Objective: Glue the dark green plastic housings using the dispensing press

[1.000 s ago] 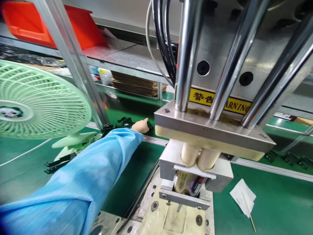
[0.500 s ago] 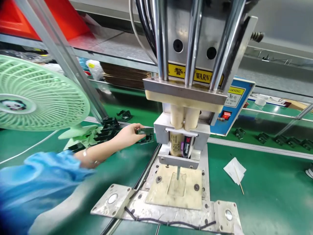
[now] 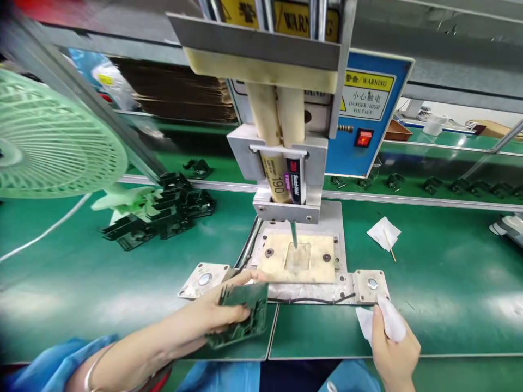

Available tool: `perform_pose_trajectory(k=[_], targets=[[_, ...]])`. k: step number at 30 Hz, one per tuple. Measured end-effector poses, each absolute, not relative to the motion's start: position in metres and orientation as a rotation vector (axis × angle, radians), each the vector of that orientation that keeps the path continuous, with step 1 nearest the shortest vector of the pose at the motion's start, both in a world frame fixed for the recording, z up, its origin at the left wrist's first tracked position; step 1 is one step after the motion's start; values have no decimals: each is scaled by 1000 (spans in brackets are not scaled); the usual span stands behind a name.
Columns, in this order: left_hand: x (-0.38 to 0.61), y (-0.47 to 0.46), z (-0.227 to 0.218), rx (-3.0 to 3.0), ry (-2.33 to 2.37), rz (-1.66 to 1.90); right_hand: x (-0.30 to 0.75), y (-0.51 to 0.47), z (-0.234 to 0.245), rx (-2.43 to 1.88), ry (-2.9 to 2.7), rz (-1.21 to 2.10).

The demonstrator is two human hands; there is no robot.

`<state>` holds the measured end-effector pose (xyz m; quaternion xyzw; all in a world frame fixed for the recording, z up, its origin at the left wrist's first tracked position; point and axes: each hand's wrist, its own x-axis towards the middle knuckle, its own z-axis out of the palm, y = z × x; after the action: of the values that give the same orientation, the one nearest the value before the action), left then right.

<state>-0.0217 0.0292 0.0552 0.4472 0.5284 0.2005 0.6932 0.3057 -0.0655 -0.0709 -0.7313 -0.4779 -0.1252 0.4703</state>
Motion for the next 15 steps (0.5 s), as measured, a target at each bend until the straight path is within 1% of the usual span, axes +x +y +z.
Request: perform_pose_trajectory(k=[5, 9, 12, 15], targets=[[15, 61, 60, 1194, 1065, 422, 305, -64, -71, -1702, -1299, -406], [30, 86, 53, 1248, 1104, 337, 307, -65, -76, -1664, -1307, -400], [36, 104, 47, 1273, 1139, 364, 307, -65, -77, -1650, -1312, -391], [39, 119, 42, 1332, 1142, 465, 305, -64, -75, -1640, -1318, -382]])
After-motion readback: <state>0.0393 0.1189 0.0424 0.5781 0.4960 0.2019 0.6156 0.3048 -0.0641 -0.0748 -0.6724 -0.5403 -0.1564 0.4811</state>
